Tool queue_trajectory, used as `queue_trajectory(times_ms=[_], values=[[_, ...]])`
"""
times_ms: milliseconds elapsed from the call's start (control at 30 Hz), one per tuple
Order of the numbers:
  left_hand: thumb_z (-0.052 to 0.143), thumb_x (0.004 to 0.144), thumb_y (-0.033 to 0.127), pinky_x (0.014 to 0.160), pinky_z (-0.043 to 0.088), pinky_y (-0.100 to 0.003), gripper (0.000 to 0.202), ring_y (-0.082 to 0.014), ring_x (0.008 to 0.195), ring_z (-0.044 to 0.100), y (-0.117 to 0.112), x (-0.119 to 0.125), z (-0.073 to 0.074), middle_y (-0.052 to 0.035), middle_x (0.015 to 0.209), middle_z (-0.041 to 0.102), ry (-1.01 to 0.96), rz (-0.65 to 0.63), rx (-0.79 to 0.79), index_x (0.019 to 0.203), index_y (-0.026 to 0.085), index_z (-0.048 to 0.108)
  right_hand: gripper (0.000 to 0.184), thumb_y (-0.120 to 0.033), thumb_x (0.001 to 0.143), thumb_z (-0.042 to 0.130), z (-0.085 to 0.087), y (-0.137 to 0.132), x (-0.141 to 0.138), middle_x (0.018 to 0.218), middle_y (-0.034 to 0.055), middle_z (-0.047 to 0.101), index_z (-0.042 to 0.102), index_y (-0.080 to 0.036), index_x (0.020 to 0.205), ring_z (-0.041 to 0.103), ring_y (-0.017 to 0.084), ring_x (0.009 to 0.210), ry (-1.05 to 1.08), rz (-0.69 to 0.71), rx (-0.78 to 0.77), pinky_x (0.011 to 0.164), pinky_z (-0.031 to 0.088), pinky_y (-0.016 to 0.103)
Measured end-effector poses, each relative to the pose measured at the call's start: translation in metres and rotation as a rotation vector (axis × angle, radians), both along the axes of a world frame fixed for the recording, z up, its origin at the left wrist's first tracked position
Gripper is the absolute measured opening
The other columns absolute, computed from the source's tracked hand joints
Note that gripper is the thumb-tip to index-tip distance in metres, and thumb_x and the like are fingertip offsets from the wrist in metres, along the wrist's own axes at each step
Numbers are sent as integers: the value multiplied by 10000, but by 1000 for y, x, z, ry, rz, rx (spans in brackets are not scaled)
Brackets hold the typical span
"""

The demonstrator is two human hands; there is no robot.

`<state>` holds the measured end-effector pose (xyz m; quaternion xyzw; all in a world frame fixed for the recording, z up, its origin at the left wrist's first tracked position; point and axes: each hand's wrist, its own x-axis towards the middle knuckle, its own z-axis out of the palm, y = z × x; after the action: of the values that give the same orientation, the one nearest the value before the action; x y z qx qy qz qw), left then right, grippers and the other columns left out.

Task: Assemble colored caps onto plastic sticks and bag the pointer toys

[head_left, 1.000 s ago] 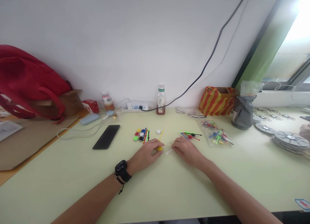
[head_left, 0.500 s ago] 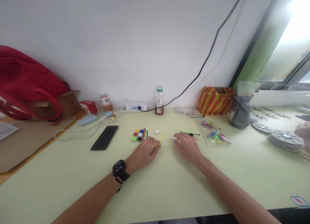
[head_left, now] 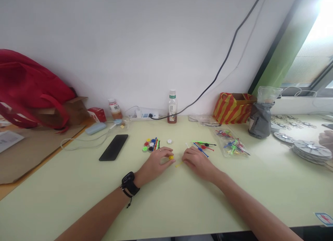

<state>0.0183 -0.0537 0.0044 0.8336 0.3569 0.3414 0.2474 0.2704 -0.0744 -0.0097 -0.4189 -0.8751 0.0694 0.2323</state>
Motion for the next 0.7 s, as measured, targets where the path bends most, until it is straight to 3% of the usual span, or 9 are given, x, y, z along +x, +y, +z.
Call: queue_trajectory(times_ms=[100, 167, 433, 700], values=[[727, 905, 416, 781, 616, -333, 248, -196, 838, 708, 2, 1, -2, -47, 927, 754, -96, 32, -135, 1039, 207, 720, 207, -140, 1029, 488, 1, -2, 0, 964, 65, 698, 671, -210, 962, 603, 227, 939, 23, 26, -41, 838, 469, 363], [763, 874, 416, 731, 614, -306, 265, -183, 800, 698, 3, 1, -3, -35, 871, 742, -158, 44, -201, 1017, 196, 721, 224, -124, 1024, 473, 2, -3, 0, 962, 62, 706, 677, -211, 987, 612, 224, 929, 44, 36, -75, 834, 472, 361], [815, 824, 422, 891, 639, -374, 330, -229, 928, 760, 6, 4, -6, -86, 1004, 793, -385, 85, -370, 1040, 177, 766, 307, -134, 1021, 438, 10, -7, 2, 1071, 81, 677, 695, -230, 1158, 654, 206, 968, 253, 29, -186, 850, 513, 340], [812, 840, 420, 935, 625, -397, 311, -238, 973, 764, 7, 4, -6, -104, 1041, 799, -445, 38, -475, 1023, 171, 771, 292, -121, 1005, 354, 13, -9, 2, 1029, 70, 598, 628, -219, 1015, 587, 186, 872, 369, -58, -235, 757, 497, 305]])
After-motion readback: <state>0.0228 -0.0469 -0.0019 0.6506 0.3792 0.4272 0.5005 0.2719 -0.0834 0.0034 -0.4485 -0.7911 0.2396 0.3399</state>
